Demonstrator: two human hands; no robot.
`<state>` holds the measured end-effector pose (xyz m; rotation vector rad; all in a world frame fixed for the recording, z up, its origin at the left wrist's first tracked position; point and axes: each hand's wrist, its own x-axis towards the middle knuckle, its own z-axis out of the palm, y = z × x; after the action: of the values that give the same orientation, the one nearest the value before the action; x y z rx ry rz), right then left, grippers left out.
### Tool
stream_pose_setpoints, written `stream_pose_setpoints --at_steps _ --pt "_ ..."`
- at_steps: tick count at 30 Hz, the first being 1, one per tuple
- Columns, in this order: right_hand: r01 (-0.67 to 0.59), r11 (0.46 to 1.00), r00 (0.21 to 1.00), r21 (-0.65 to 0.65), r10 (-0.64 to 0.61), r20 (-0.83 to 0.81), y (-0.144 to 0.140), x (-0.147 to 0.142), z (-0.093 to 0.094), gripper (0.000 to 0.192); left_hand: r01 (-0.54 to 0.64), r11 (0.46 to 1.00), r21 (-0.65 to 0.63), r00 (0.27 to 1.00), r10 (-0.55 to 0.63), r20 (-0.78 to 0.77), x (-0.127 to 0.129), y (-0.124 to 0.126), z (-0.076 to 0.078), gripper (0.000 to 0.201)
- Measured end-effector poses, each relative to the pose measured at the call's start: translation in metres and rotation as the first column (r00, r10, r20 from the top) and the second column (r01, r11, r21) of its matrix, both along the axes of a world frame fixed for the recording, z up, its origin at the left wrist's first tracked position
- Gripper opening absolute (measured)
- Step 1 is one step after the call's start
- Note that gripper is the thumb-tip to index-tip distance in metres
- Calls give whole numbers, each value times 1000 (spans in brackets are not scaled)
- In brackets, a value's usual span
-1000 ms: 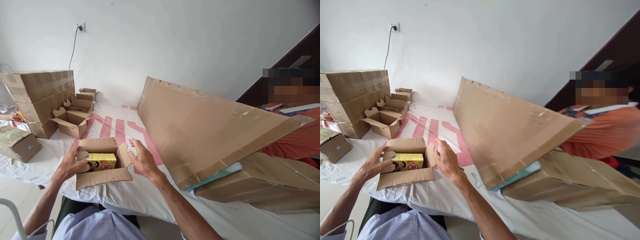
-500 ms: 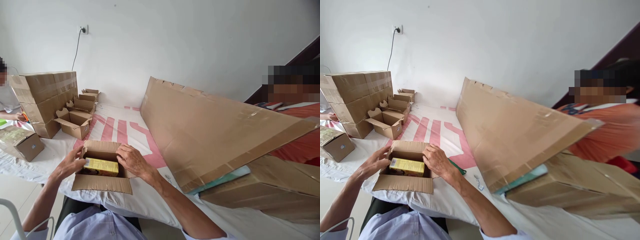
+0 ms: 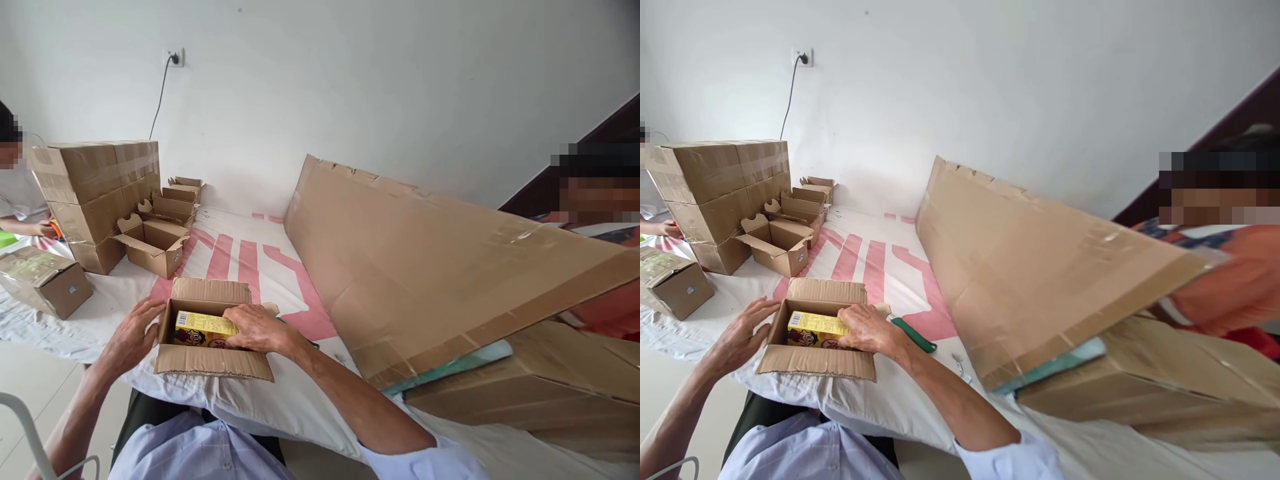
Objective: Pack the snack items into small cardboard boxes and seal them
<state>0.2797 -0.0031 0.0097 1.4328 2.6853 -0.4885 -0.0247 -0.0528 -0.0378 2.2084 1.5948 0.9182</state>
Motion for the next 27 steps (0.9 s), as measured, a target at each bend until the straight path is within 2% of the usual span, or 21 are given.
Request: stream_pose_setpoints --at_steps 2,4,7,9,12,14,16,20,23,25,27 --pt "60 997 990 -47 -65 -128 5 8 1 16 18 1000 -22 999 -19 -39 -1 -2 -8 49" --pt "95 988 933 -123 -131 -336 11 19 1 25 10 1000 -19 1000 -10 -29 -5 -2 -11 46" --pt "6 963 740 -270 -186 -646 22 35 -3 42 -56 998 31 998 55 23 -11 0 -4 42" --pt "-71 935 622 -348 -231 -748 28 40 -8 58 -108 993 52 993 105 61 -12 2 8 41" --pt "-138 899 508 -416 -296 -809 31 40 -15 73 -159 985 74 980 148 136 -4 4 27 39" --pt "-153 894 452 -420 -315 -834 31 38 -17 72 -170 983 64 964 153 217 5 6 39 41" --pt "-153 899 429 -410 -313 -848 31 35 -14 67 -148 989 30 940 131 315 12 10 49 51" --pt "-176 900 436 -399 -292 -851 33 29 1 61 46 994 -96 870 7 493 22 24 65 74" --pt "-151 904 423 -401 -307 -852 39 20 14 62 180 943 -279 835 4 550 26 33 73 90" --pt "-119 910 368 -398 -332 -869 44 15 20 66 232 901 -366 817 24 577 29 36 75 92" --pt "-83 919 280 -386 -350 -894 47 13 23 73 283 871 -401 762 50 645 33 36 73 87"
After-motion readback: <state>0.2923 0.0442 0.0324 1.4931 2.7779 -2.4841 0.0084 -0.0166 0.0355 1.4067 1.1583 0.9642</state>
